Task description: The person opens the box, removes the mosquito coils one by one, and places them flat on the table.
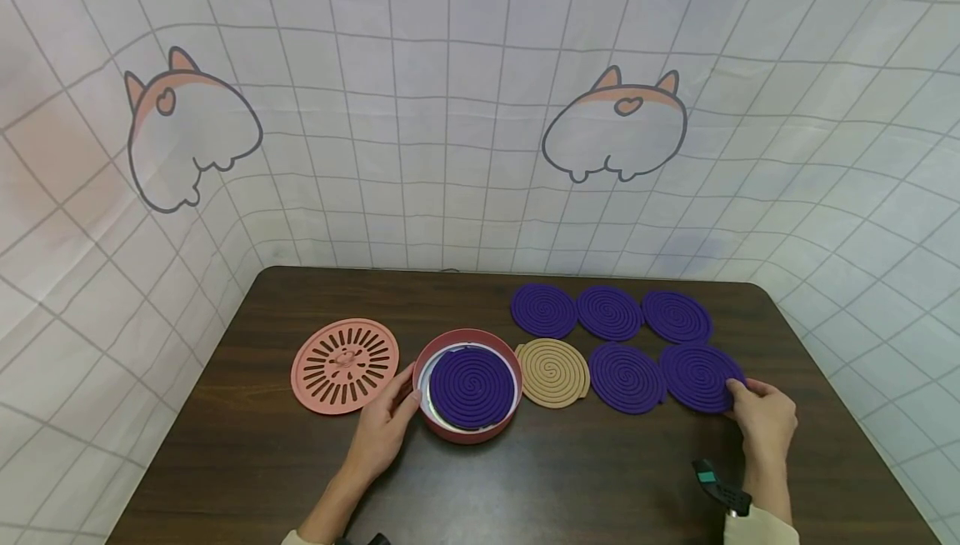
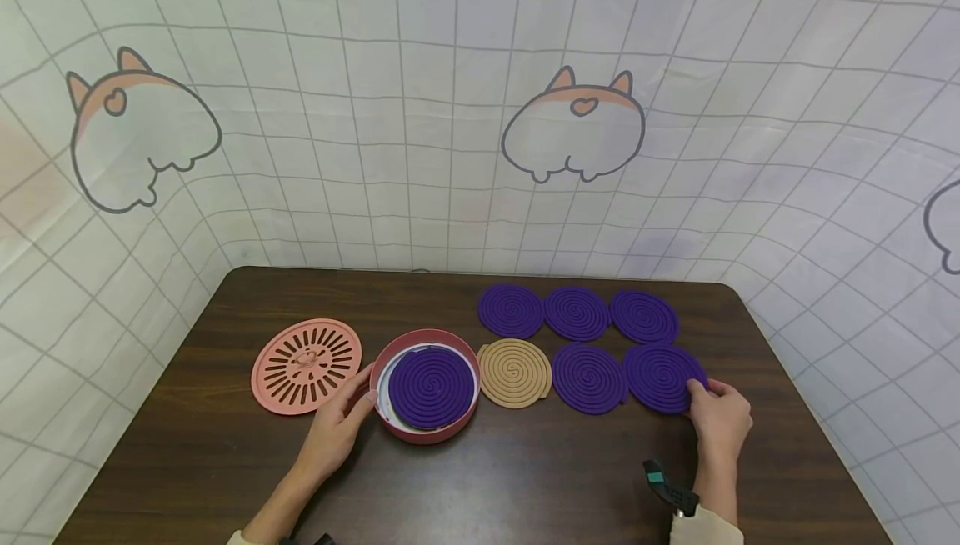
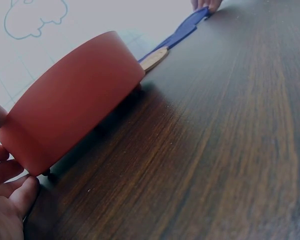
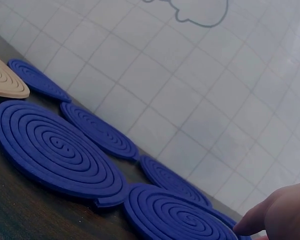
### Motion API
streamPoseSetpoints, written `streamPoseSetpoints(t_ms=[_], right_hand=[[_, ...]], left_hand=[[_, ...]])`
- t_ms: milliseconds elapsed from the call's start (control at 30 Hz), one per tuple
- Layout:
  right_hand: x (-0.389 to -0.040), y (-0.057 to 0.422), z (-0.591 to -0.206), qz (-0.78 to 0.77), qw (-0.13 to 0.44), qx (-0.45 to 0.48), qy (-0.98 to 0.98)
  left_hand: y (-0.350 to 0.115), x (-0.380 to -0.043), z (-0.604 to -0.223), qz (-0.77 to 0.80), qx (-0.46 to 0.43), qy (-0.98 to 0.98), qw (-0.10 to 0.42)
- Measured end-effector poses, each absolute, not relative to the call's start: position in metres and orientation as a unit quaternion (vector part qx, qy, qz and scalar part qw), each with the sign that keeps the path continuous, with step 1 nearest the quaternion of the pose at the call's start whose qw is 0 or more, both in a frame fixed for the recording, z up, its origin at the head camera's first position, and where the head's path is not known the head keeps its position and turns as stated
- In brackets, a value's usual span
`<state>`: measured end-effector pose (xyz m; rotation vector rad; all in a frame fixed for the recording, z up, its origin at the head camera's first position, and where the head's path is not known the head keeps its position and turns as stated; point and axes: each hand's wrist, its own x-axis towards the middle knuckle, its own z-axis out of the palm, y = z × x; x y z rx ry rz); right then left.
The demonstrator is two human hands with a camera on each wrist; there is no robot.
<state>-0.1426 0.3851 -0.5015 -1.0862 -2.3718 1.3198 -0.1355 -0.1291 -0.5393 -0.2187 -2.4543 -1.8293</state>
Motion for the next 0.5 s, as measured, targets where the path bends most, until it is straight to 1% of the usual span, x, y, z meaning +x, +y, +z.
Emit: streamPoseSetpoints(t_ms=[500], right_hand=[[-0.1424, 0.3818, -0.5036, 0.386, 0.114, -0.358, -0.843]], left_hand=[[-0.1295, -0.1362, -0.5408, -0.616, -0.078, -0.783, 0.038]])
